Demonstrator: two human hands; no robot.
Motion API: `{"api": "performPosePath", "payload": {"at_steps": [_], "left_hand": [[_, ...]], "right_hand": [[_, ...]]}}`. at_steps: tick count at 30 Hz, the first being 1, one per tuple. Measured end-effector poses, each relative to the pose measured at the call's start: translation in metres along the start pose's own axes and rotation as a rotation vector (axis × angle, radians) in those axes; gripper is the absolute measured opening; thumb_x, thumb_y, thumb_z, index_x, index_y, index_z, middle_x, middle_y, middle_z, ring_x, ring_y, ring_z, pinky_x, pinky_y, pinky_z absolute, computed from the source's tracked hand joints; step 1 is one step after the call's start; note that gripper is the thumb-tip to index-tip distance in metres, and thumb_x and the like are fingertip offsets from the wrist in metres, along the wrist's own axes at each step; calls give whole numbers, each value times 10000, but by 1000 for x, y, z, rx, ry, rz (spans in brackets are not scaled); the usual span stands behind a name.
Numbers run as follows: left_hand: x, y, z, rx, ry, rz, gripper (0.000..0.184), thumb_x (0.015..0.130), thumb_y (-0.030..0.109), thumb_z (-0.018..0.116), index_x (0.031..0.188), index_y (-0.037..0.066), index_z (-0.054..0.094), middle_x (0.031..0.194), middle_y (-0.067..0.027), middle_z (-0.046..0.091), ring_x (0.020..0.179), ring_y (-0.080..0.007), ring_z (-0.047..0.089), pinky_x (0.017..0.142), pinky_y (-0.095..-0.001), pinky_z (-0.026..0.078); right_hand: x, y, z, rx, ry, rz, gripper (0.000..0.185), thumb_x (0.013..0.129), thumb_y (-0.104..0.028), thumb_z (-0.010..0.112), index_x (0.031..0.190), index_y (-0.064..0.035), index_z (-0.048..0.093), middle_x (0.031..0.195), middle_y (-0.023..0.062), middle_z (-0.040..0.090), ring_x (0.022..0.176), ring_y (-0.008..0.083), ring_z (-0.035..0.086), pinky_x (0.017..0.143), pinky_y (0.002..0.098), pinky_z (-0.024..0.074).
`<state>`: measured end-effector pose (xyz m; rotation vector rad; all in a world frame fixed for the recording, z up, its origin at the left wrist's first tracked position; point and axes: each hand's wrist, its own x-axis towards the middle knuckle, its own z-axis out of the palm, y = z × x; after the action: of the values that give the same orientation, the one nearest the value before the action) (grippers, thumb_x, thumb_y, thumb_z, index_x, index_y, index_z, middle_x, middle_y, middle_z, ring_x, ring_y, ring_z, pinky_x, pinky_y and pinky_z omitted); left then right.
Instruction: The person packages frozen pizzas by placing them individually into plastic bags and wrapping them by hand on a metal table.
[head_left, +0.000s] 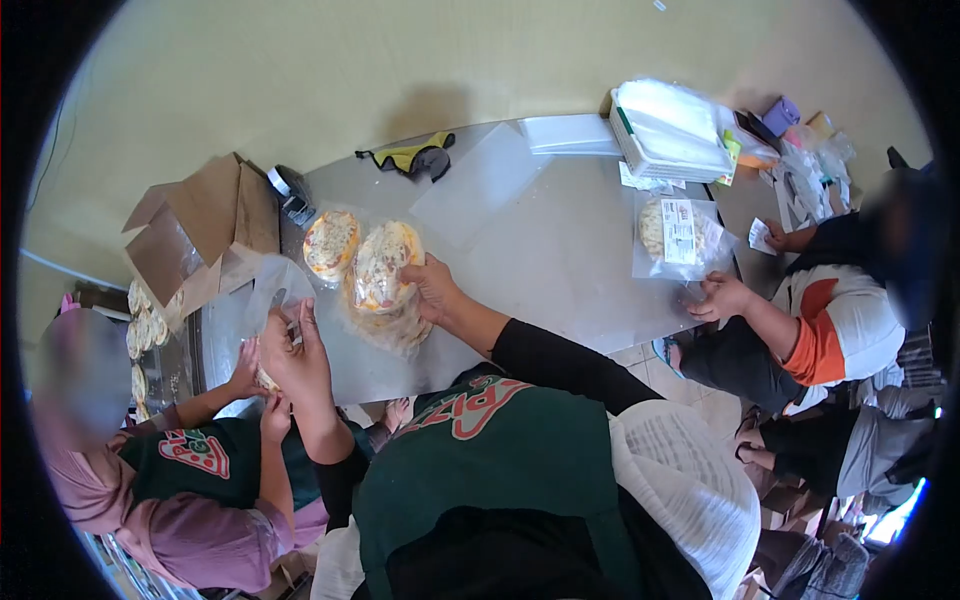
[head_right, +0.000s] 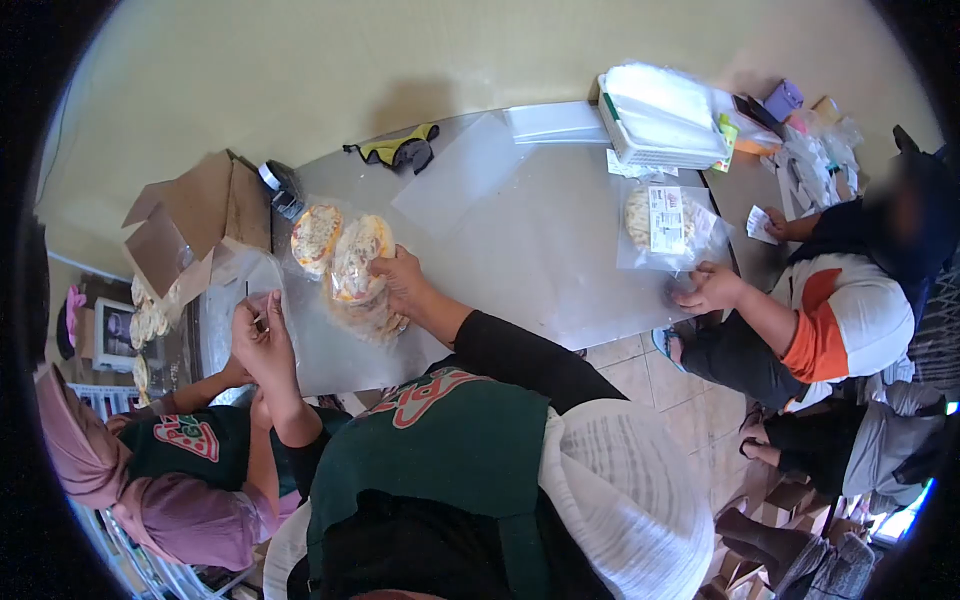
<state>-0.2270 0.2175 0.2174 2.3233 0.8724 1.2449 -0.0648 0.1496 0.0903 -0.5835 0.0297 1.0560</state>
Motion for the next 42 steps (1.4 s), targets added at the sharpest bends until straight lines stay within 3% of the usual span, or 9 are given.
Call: {"api": "performPosePath", "payload": {"at_steps": [4,8,15,20,21,27,36,39,42], "left_hand": [[2,19,10,102,-72,101,160,780,94,669,893,0,605,753,-141,624,636,-252,600,595,-325,463],[-1,39,27,43,-211,317,158,737,36,656,884,20,601,778,-135,602,685,-304,592,585,-364,460],[-20,104,107,-33,-623,466,239,764,16,480,969,102,569,869,-104,580,829,-297,584,646,-382,492],[-77,116,198,31,-811,502,228,775,49,466,973,104,565,880,-90,586,857,-288,581,670,-372,494],[-91,109,216,47,-836,511,227,778,58,462,976,105,565,876,-90,586,859,-287,581,678,-371,494],[-166,87,289,-115,-855,-24,151,776,152,565,890,66,613,835,-122,598,832,-296,582,700,-402,470],[-178,97,312,-173,-703,-120,120,760,156,624,801,48,654,763,-142,597,751,-312,580,678,-387,467],[-172,111,316,-170,-611,79,126,745,149,640,802,44,601,747,-137,599,761,-309,585,665,-397,466],[-161,139,317,-204,-720,-31,172,736,143,652,824,51,536,742,-130,597,755,-300,590,650,-407,462]], "right_hand": [[-15,-32,-31,79,-284,-50,596,681,13,582,1245,23,387,1154,154,525,1063,286,542,896,445,473],[-66,-92,-58,80,-315,-46,689,678,-77,594,1313,-6,335,1218,171,502,1103,300,526,950,432,435],[-165,-154,-125,335,-229,-320,740,668,-184,605,1320,0,307,1217,200,492,1064,351,538,642,437,590],[-206,-171,-170,258,-32,-375,731,683,-349,638,1281,-4,398,1208,193,513,1100,335,515,879,469,478],[-213,-178,-172,212,-70,-339,712,716,-441,599,1262,-12,440,1222,186,512,1118,329,502,965,455,387],[-222,-206,-207,349,23,-320,704,828,-549,426,1290,-18,412,1275,183,472,1149,340,474,982,475,364],[-216,-258,-246,300,-56,-221,801,817,-625,391,1331,-11,351,1328,197,411,1208,356,412,1009,488,325],[-209,-271,-253,303,-147,-153,814,812,-625,401,1330,1,345,1323,204,414,1200,355,421,1011,484,324],[-209,-287,-253,319,-130,-158,815,815,-619,403,1330,9,340,1316,207,420,1192,349,433,1010,461,333]]}}
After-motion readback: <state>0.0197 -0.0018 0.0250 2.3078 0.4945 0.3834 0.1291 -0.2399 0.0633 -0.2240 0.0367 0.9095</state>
